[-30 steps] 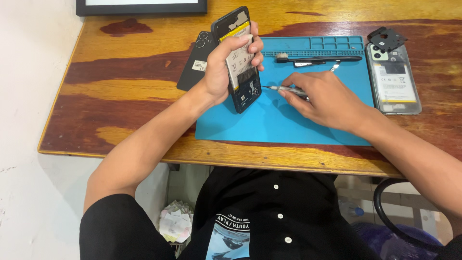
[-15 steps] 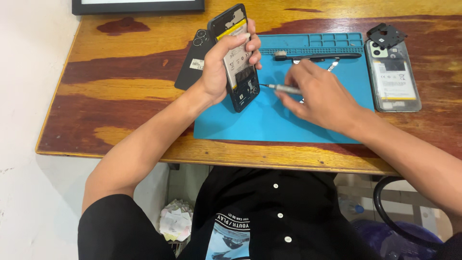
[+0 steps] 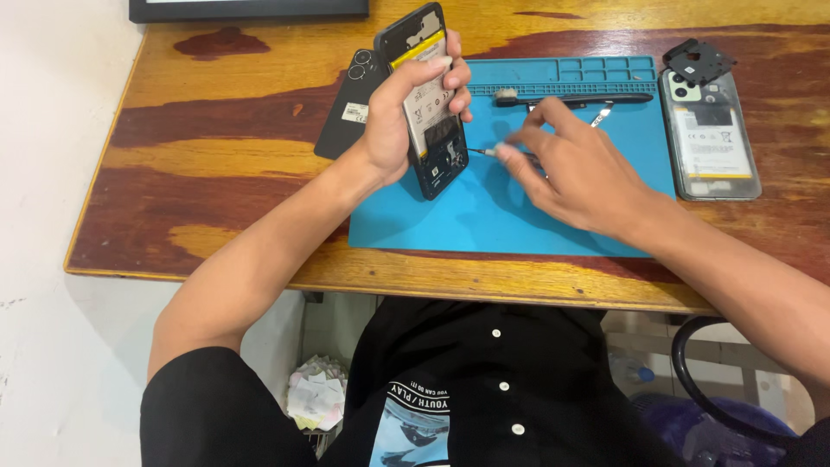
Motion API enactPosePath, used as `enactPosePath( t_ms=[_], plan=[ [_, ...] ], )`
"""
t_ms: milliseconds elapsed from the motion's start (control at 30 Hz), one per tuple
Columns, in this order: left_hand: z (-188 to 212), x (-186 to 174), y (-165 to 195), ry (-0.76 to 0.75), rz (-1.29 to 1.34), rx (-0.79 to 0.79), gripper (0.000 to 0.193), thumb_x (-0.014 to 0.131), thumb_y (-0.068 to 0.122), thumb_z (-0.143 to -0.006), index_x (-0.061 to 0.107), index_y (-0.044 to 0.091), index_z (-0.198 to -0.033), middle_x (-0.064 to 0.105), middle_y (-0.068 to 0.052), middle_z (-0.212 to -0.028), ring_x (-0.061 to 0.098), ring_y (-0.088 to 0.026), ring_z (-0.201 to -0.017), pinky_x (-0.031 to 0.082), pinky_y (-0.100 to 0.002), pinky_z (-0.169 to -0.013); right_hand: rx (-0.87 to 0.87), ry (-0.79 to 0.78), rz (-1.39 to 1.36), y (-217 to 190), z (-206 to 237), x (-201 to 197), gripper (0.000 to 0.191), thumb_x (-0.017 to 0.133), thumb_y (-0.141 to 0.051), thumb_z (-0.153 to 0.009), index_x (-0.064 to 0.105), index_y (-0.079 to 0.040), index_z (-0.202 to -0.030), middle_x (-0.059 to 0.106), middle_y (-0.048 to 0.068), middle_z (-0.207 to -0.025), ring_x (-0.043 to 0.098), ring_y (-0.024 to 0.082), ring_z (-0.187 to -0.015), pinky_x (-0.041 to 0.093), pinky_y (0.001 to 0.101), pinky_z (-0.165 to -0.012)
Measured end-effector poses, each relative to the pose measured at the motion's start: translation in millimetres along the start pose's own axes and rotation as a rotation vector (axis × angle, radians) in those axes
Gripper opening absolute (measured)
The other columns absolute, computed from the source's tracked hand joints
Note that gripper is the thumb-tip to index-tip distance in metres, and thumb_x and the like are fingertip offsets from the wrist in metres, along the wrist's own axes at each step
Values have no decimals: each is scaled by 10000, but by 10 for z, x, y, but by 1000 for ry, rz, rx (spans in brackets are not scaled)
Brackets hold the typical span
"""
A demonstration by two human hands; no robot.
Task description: The person uses a metal spudger to scrape residue from the back cover of a smartphone, then places the cover aside. They use a cotton swab and a metal tool to clean the battery area and edges of the phone chassis. Finally, they use a screwdriver to remove several screws from the phone's internal frame.
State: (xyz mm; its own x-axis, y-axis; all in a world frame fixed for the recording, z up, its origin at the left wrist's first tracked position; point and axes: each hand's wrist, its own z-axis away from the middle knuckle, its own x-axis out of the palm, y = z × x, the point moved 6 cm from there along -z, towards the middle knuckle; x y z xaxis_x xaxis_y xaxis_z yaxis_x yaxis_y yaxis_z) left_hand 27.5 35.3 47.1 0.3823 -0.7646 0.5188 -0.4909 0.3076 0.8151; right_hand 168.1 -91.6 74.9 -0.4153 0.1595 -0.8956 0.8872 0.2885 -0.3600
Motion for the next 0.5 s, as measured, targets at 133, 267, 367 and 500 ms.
enactPosePath(
  t_ms=[133,267,367,500],
  plan=[
    [3,1,-7,-3,-13,8,303,554,310,-1039,494,120,-1267,495,1,-981,526,-139,-899,484,-365,-931,58,-11,-14,50,-5,6,351,701,-296,-951,654,30,-1071,568,160,-1130,645,328,-710,539,438,-630],
    [4,5,1,-17,-12,20,302,551,314,-1041,491,115,-1261,498,-2,-987,529,-142,-905,489,-373,-938,-61,103,-85,-15,7,-66,393,699,-271,-992,626,56,-1197,554,182,-1145,668,316,-787,541,429,-655],
    [-2,11,-4,-17,-13,20,304,550,313,-1041,495,115,-1266,498,-1,-987,529,-142,-905,488,-374,-938,2,41,-53,11,-3,-21,268,679,-253,-1036,663,-4,-1135,565,156,-1190,658,304,-727,542,437,-679],
    [2,-6,-8,18,-12,2,322,546,315,-1031,503,124,-1286,498,3,-980,529,-140,-894,490,-373,-933,70,-20,-71,58,-7,5,400,708,-282,-871,637,24,-1118,560,171,-1162,648,310,-694,544,431,-627]
  ],
)
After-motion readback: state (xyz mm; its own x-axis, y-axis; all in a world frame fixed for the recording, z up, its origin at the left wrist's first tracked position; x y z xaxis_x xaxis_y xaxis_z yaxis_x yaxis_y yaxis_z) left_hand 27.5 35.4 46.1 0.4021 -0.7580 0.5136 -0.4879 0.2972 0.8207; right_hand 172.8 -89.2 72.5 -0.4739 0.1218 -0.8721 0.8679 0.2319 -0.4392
